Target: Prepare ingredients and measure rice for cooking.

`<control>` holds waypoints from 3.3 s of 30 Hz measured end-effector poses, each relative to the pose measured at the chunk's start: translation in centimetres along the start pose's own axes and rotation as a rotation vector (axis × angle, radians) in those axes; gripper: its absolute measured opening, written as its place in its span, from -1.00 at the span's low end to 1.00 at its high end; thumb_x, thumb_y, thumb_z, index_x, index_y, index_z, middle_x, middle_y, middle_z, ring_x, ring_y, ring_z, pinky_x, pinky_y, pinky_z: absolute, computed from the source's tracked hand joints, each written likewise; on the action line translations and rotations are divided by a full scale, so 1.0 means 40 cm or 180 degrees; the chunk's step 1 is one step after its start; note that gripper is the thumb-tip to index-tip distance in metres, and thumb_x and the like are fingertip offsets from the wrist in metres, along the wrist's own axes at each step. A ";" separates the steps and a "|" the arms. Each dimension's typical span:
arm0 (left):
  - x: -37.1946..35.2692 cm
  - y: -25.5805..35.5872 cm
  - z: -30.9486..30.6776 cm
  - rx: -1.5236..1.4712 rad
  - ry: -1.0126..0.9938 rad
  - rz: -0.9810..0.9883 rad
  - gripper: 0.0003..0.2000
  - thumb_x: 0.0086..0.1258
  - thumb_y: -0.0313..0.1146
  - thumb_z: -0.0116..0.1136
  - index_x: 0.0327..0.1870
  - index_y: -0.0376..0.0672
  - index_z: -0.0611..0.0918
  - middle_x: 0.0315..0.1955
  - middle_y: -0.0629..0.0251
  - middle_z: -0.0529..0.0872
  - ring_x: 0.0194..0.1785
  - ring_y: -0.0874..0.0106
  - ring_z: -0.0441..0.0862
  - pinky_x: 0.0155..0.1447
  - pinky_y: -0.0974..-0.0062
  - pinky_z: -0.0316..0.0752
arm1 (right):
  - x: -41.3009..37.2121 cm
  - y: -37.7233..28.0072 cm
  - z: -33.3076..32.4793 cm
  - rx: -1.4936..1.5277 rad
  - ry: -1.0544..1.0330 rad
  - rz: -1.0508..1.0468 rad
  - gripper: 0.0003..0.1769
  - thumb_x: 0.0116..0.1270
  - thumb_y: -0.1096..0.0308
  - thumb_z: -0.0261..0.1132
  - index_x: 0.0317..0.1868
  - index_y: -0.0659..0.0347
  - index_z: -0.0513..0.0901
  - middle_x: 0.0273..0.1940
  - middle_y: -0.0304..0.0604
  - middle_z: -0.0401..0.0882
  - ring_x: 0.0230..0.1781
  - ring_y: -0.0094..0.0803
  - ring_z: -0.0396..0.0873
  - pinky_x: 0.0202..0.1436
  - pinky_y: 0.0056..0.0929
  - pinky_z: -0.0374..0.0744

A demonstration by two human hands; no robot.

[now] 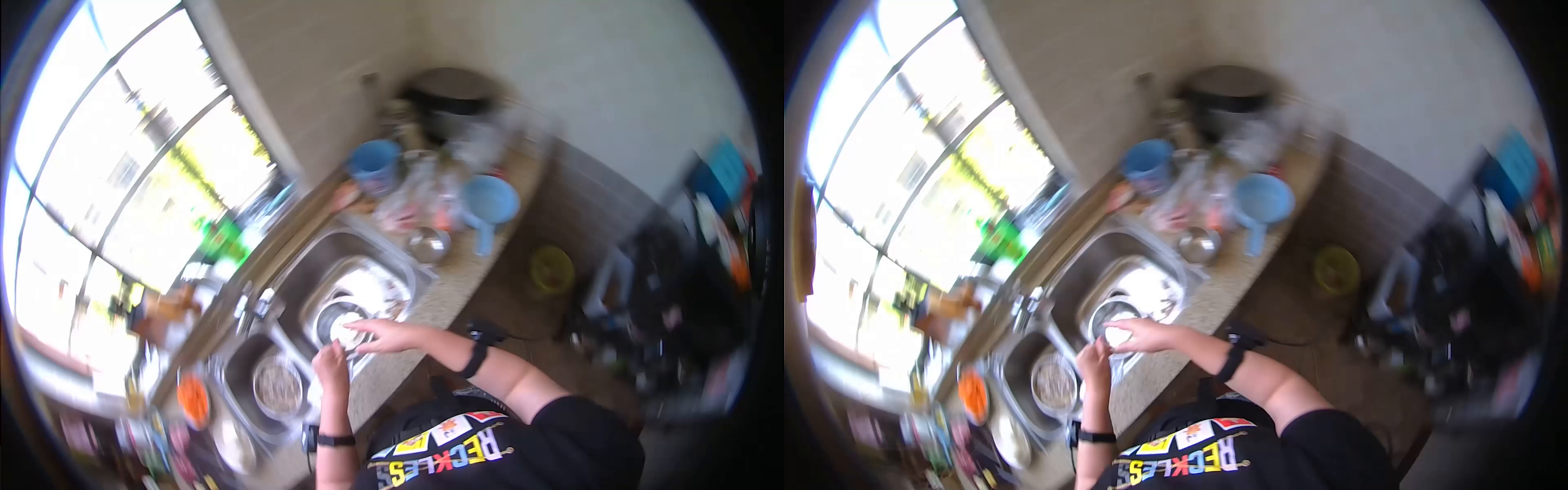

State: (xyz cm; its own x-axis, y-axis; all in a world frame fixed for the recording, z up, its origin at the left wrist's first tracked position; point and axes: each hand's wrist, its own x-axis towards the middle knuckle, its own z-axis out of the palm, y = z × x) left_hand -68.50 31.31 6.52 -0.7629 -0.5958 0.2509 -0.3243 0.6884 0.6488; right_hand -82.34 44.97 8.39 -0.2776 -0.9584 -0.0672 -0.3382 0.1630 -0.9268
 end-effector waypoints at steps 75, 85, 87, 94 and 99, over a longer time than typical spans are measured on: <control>-2.917 -0.201 -1.150 0.0628 0.4425 -0.4489 -0.74 0.17 -0.46 0.18 -0.10 -0.31 0.60 -0.15 0.02 0.65 -0.09 0.11 0.61 -0.06 0.34 0.51 | -1.040 -1.020 3.210 -0.3059 -0.3513 -0.2655 -0.68 0.25 0.12 0.19 -0.19 0.19 0.65 -0.17 -0.05 0.67 -0.12 -0.17 0.66 -0.11 -0.28 0.63; -3.045 -0.334 -1.369 0.0208 0.3733 -0.3847 -0.74 0.19 -0.49 0.17 -0.08 -0.31 0.59 -0.15 0.00 0.64 -0.09 0.08 0.60 -0.01 0.34 0.50 | -0.970 -0.727 3.421 -0.3185 -0.4351 -0.2551 -0.68 0.42 0.24 -0.13 0.02 0.18 0.43 0.07 -0.01 0.48 0.19 -0.15 0.41 0.18 -0.25 0.44; -3.054 -0.356 -1.376 0.0134 0.3781 -0.3737 -0.73 0.19 -0.50 0.16 -0.07 -0.31 0.59 -0.14 0.00 0.64 -0.07 0.08 0.59 0.01 0.34 0.49 | -1.043 -1.036 3.261 -0.4192 -0.4195 -0.2748 -0.71 0.40 0.21 0.00 -0.06 0.22 0.47 -0.03 0.02 0.55 0.07 -0.13 0.53 0.02 -0.29 0.55; -3.044 -0.395 -1.377 0.0094 0.3797 -0.3801 -0.73 0.20 -0.49 0.16 -0.06 -0.30 0.60 -0.15 -0.01 0.64 -0.08 0.07 0.60 0.01 0.31 0.50 | -1.017 -0.981 3.301 -0.5026 -0.4514 -0.3660 -0.58 0.32 0.27 -0.07 0.19 0.06 0.40 0.14 -0.17 0.46 0.25 -0.30 0.36 0.23 -0.39 0.32; -3.007 -0.406 -1.390 0.0045 0.3952 -0.3828 -0.75 0.21 -0.49 0.15 -0.08 -0.30 0.60 -0.19 -0.01 0.65 -0.10 0.06 0.60 -0.01 0.29 0.50 | -1.014 -1.030 3.290 -0.3876 -0.4587 -0.2648 -0.82 0.31 0.38 0.07 -0.16 0.28 0.51 -0.15 -0.03 0.62 -0.05 -0.25 0.62 -0.11 -0.39 0.61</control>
State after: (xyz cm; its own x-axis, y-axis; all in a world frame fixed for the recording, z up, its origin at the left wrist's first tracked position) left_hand 59.62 68.80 5.75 0.7408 -0.6709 0.0336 -0.3531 -0.3464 0.8691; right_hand 61.21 46.26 0.67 0.7727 -0.2257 -0.5933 -0.4462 -0.8579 -0.2547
